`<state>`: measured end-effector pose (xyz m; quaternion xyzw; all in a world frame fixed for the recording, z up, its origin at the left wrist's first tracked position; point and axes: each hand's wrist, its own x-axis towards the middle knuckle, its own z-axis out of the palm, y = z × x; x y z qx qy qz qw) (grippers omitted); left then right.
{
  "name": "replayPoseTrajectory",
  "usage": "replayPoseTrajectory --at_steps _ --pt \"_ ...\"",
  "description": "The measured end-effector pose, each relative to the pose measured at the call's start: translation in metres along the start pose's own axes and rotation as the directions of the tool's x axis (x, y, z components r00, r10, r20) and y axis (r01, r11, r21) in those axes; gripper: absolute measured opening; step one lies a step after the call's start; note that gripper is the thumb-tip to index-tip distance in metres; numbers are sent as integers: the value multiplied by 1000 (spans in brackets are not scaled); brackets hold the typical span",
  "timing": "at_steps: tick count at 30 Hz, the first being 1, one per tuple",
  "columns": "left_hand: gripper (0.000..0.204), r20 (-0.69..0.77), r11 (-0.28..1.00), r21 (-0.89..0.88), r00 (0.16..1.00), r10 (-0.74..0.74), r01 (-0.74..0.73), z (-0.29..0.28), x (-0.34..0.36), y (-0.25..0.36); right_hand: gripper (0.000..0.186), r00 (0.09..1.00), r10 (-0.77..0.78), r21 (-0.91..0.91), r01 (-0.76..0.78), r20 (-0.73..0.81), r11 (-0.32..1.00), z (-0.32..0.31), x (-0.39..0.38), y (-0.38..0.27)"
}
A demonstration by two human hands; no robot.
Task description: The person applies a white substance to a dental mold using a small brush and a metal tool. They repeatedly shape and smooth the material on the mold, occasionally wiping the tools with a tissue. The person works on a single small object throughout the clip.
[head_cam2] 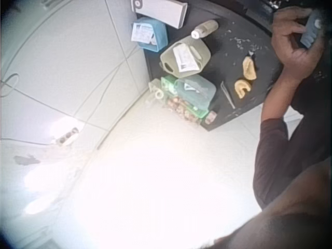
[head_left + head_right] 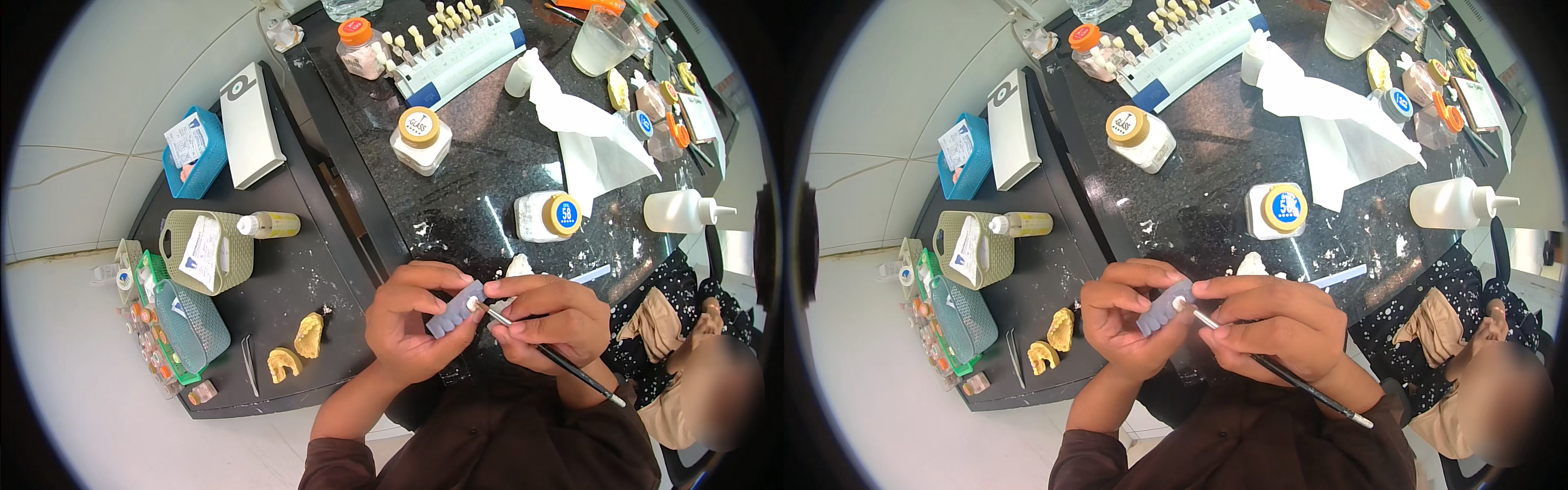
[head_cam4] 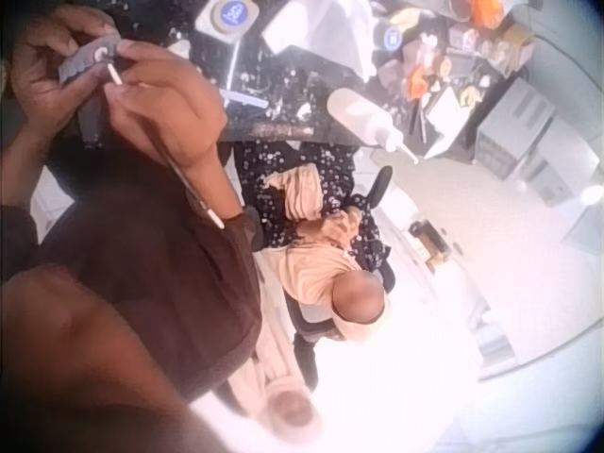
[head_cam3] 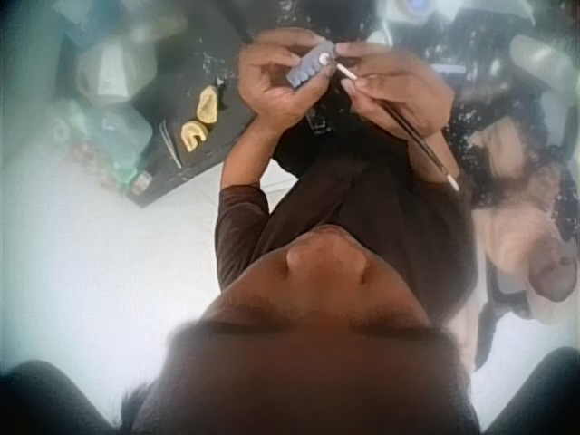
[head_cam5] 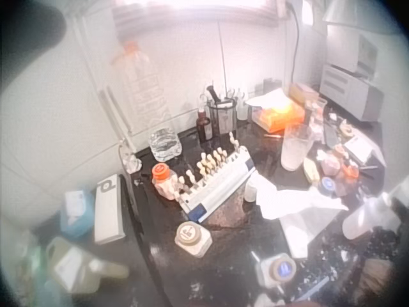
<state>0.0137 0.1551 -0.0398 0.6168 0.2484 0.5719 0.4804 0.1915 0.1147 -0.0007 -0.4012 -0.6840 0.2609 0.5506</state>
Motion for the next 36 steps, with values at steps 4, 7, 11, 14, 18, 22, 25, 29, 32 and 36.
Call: replayPoseTrajectory --at_steps 4,7,11,14,18,22,25,29,32,36 --pt "42 0 1000 3 1000 2 -2 0 0 0 28 1000 -18 -11 18 10 1000 0 1 0" --pt "42 0 1000 4 1000 -6 6 0 0 0 28 1000 -16 -11 16 2 1000 0 0 1" --pt "49 78 995 101 997 -3 -5 -3 2 2 27 1000 -26 -21 26 1 999 1 -2 1" --pt "50 79 994 106 997 1 -10 -3 2 1 26 1000 -26 -23 26 0 999 1 -2 1" --pt "50 78 995 103 997 8 -16 -3 2 1 26 999 -33 -33 33 5 999 0 -2 1" --pt "50 74 995 99 997 5 -13 -2 2 1 26 999 -39 -51 39 6 998 1 -3 1" --pt "50 73 995 100 997 8 -15 -2 2 1 27 999 -39 -46 39 2 998 1 -2 0" --pt "50 81 995 95 997 7 -14 -3 2 1 28 999 -30 -28 29 -27 999 3 -2 -1" --pt "50 74 995 95 997 -1 -6 -3 2 2 28 999 -29 -32 28 -29 999 3 -3 0" --pt "49 70 995 97 997 -11 4 -3 2 3 28 999 -25 -30 24 -43 999 4 -4 0"
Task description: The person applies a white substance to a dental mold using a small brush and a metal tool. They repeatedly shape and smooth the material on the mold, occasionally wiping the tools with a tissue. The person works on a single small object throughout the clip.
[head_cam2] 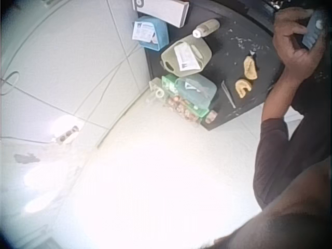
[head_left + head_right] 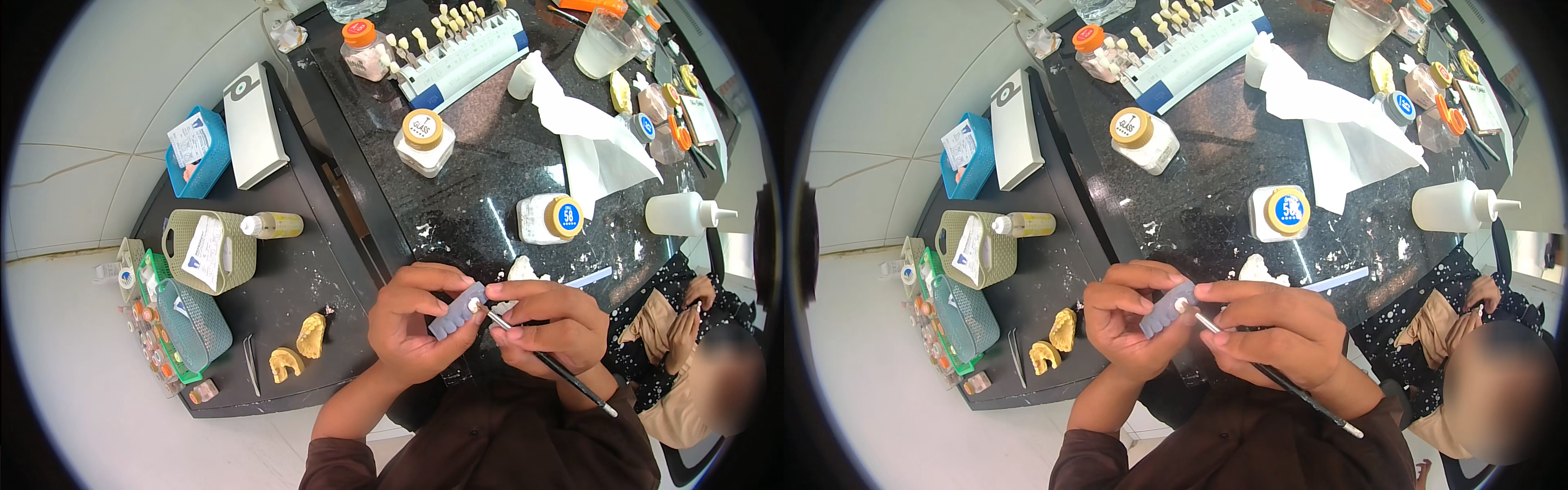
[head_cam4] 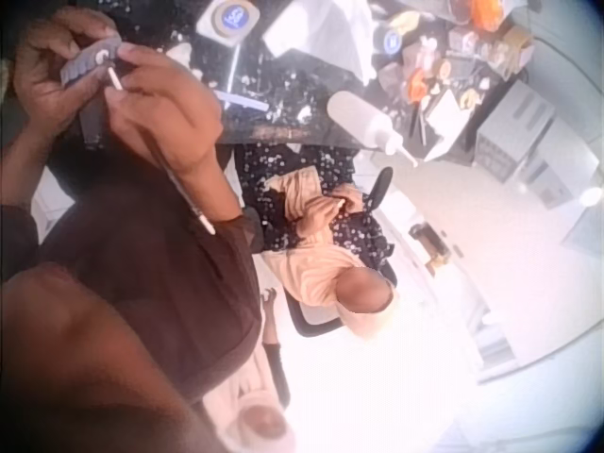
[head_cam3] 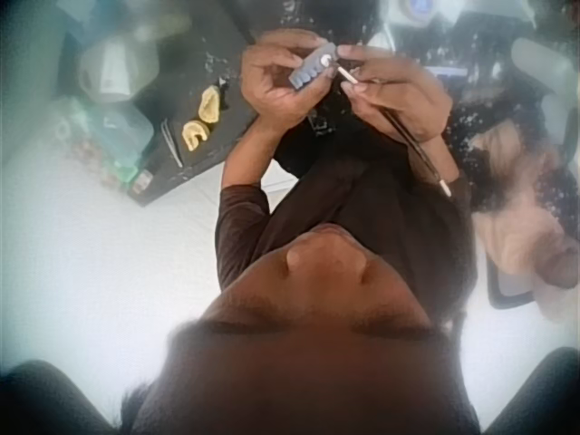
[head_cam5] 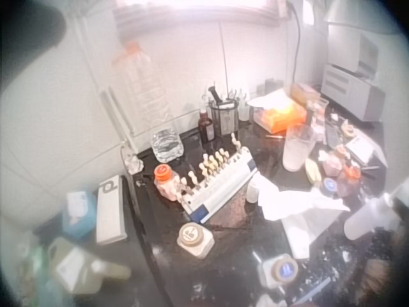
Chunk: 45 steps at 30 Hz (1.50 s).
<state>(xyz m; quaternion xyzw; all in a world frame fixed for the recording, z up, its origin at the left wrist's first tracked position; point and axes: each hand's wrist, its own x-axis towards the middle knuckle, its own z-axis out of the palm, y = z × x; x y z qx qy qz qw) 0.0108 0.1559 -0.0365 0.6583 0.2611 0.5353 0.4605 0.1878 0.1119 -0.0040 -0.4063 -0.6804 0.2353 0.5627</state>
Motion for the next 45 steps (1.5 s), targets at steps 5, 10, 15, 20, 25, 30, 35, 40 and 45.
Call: replayPoseTrajectory --at_steps 5,10,15,20,25,30,35,40,45 --pt "49 2 1000 -10 1000 1 -1 0 0 0 29 1000 -2 -3 2 -1 1000 0 0 0" --pt "49 2 1000 -16 1000 2 -2 0 0 0 29 1000 -10 3 10 0 1000 0 -1 0" --pt "50 5 1000 -20 1000 6 -6 -1 0 -1 27 1000 -18 -7 18 9 1000 0 0 0" --pt "50 3 1000 -15 1000 9 -9 -1 0 -1 25 1000 -31 -2 31 1 1000 1 0 1" --pt "50 -4 1000 -6 1000 6 -6 0 -1 -2 26 999 -40 2 40 7 999 0 1 1" --pt "50 0 1000 -11 1000 11 -11 0 1 -1 27 1000 -6 31 7 -17 999 1 -1 0" --pt "50 -6 1000 -8 1000 23 -23 0 1 -1 29 1000 -4 18 4 -4 1000 0 0 0" --pt "50 -9 1000 -11 1000 22 -22 1 1 -2 30 1000 -15 4 15 1 1000 0 2 0" --pt "50 -6 999 -6 999 39 -39 1 1 -3 28 999 -37 -23 37 -15 999 1 1 0"
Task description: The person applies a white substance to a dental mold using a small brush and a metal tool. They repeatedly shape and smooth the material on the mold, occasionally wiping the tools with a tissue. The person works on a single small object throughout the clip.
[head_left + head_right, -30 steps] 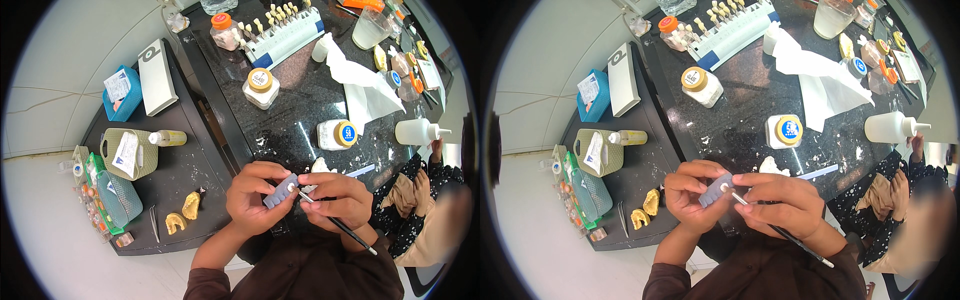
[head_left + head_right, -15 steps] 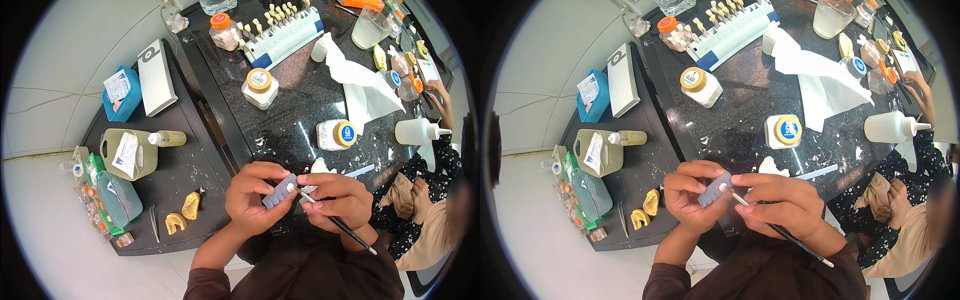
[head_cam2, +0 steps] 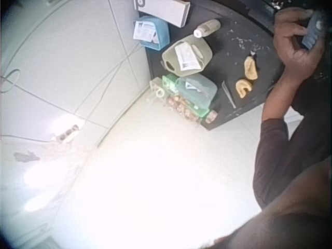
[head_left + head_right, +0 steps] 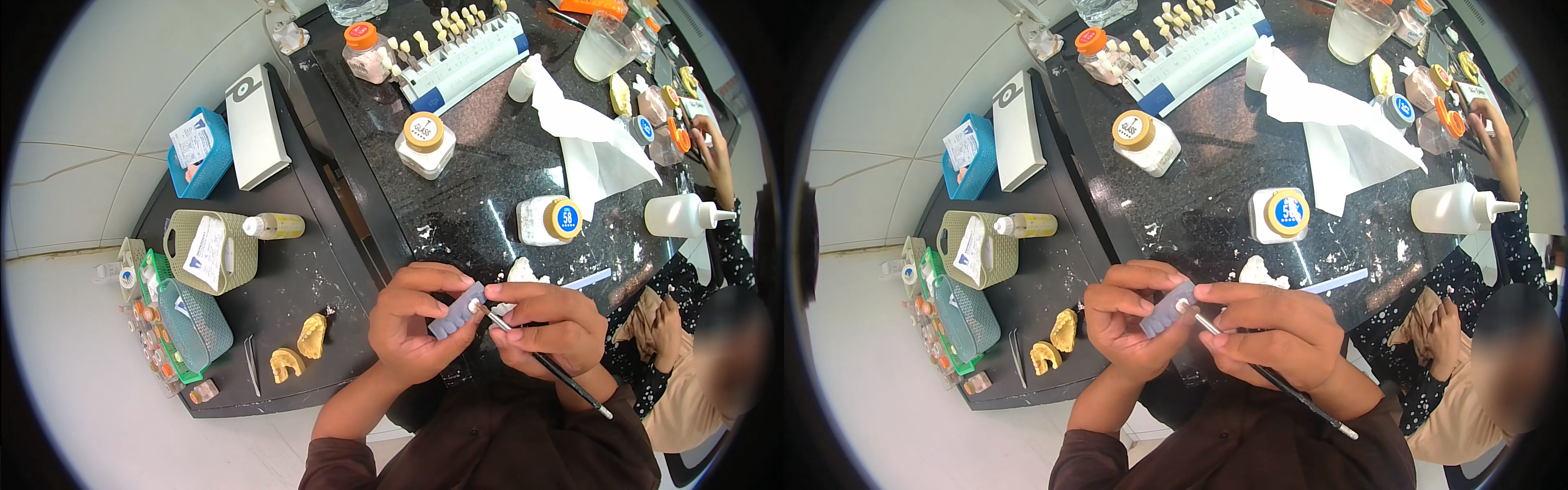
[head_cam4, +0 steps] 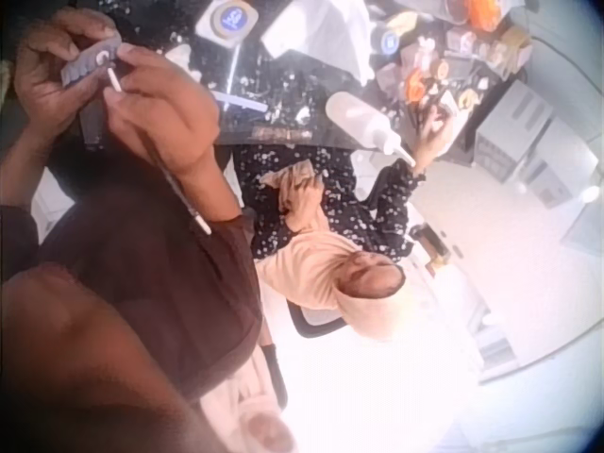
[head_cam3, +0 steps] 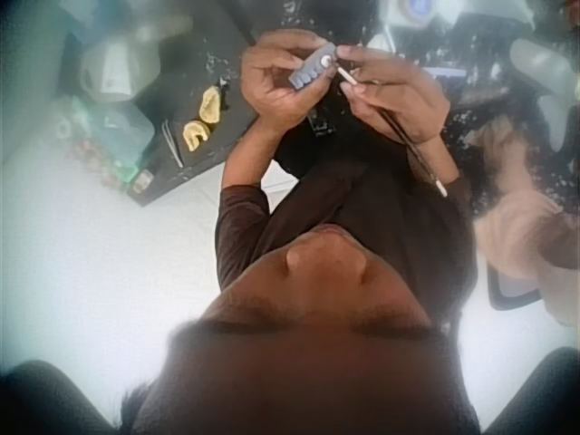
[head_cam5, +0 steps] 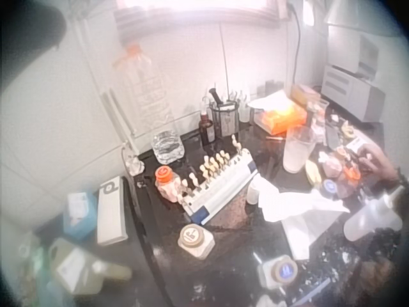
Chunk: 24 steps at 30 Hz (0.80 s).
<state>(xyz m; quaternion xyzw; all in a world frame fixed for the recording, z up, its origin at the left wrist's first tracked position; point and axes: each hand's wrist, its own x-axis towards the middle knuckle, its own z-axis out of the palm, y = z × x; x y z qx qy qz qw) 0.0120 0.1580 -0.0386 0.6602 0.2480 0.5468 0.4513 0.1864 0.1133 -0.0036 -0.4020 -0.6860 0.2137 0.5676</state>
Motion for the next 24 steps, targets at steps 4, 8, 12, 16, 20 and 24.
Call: replayPoseTrajectory --at_steps 4,8,12,16,20,24 --pt "51 1 1000 5 1000 7 -7 0 -1 -1 26 999 -22 -39 23 25 999 0 0 2" --pt "51 -4 1000 -14 1000 -7 7 0 -1 1 29 998 10 -26 -9 65 1000 -3 -1 -2" --pt "51 -3 1000 -5 1000 -7 7 0 -1 0 30 998 -10 -23 11 61 1000 -3 -1 0" --pt "51 -3 1000 -15 1000 -11 11 0 -1 0 30 996 -19 -32 21 83 999 -4 1 -1" --pt "50 -8 1000 -23 1000 -13 13 1 -1 1 30 998 -16 -38 18 65 999 -3 -2 -1" --pt "50 -16 999 -27 1000 -18 18 2 -1 1 30 998 -18 -49 21 64 999 -3 -2 -1"
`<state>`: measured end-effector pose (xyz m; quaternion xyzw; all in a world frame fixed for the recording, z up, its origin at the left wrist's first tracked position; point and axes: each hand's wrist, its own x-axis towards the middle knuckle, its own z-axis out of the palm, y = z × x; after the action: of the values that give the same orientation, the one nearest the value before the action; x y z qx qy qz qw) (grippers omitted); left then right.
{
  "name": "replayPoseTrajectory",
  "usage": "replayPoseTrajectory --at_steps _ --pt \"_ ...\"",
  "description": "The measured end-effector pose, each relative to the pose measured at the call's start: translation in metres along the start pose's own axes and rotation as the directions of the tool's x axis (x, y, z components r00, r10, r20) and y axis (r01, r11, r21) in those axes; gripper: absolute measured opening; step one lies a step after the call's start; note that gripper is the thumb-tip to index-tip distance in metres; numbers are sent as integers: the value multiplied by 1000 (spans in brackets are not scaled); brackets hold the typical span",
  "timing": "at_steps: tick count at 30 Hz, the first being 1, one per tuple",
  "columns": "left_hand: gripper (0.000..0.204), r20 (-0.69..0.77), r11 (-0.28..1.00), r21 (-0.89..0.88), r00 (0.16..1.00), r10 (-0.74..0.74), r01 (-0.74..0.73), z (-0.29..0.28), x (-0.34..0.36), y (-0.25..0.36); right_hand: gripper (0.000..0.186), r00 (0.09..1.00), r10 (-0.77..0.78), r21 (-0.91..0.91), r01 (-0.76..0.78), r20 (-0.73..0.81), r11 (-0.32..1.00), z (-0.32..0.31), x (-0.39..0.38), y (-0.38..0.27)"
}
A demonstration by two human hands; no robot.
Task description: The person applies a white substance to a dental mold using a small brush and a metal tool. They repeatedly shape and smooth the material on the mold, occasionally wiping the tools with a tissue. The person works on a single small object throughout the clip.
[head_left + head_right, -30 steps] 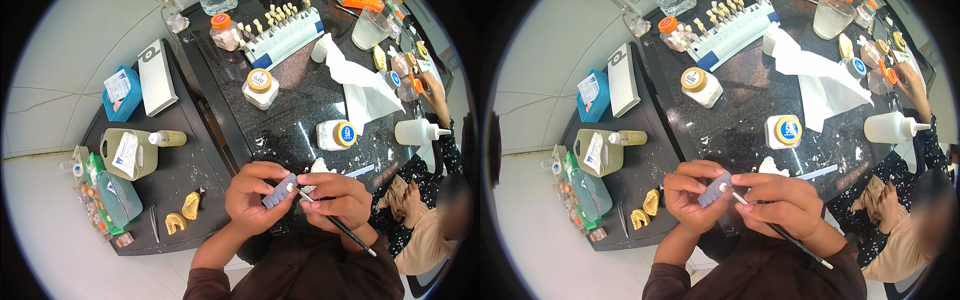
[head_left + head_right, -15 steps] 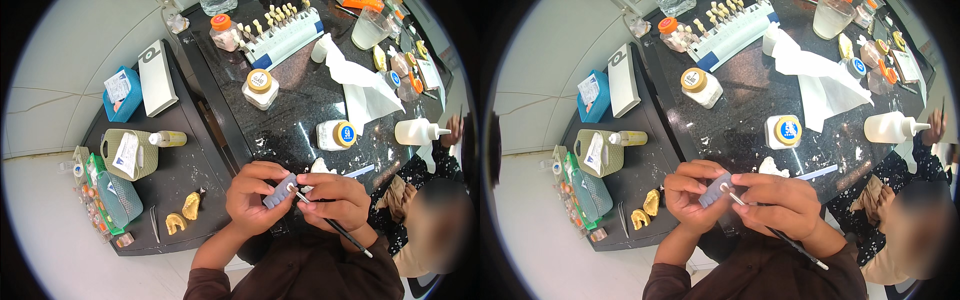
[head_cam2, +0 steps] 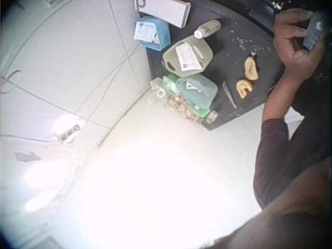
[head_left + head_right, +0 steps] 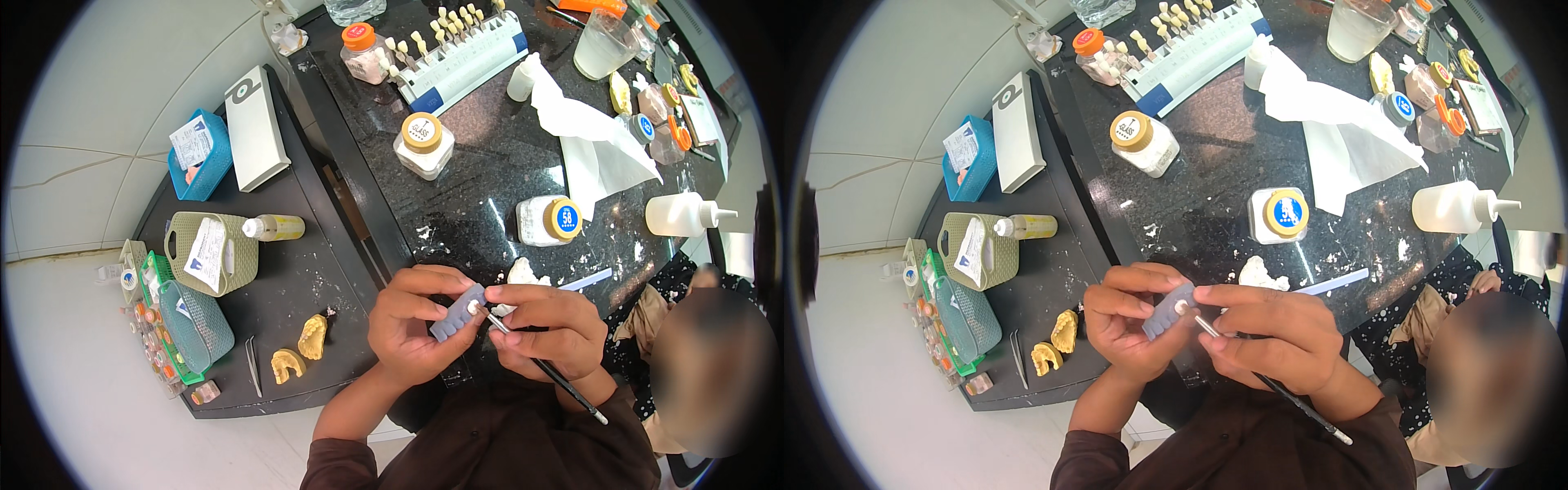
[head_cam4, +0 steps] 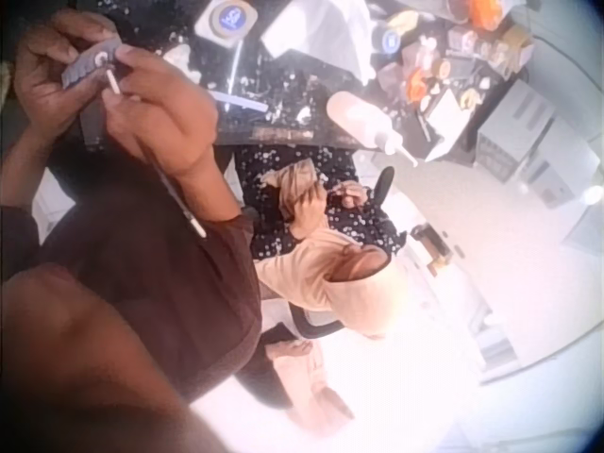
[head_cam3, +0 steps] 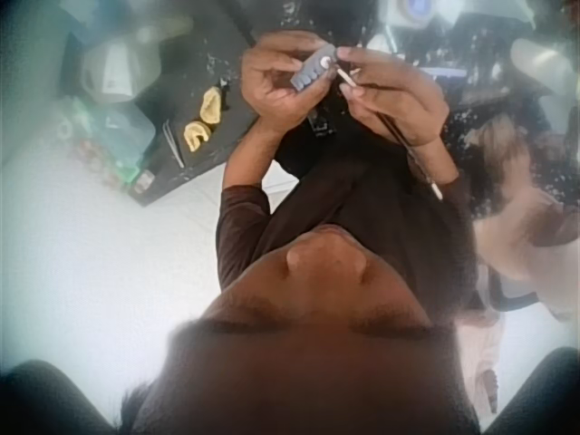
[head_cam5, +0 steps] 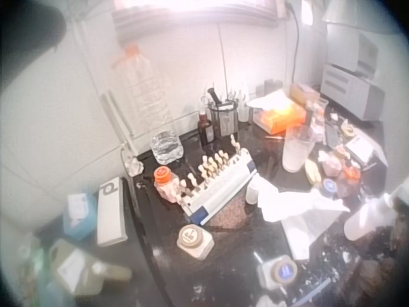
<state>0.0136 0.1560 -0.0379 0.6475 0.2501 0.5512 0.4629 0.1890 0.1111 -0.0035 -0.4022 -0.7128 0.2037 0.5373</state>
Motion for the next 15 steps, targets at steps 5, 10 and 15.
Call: replayPoseTrajectory --at_steps 5,10,15 --pt "51 4 1000 0 1000 0 0 -1 -1 -1 30 1000 14 -3 -14 -10 1000 0 0 -1" --pt "51 1 1000 0 1000 6 -6 -1 -1 -1 30 1000 8 1 -8 -12 1000 1 0 -1" --pt "51 -4 1000 20 1000 13 -12 0 -1 -2 28 999 -39 -22 39 -32 999 3 0 2"
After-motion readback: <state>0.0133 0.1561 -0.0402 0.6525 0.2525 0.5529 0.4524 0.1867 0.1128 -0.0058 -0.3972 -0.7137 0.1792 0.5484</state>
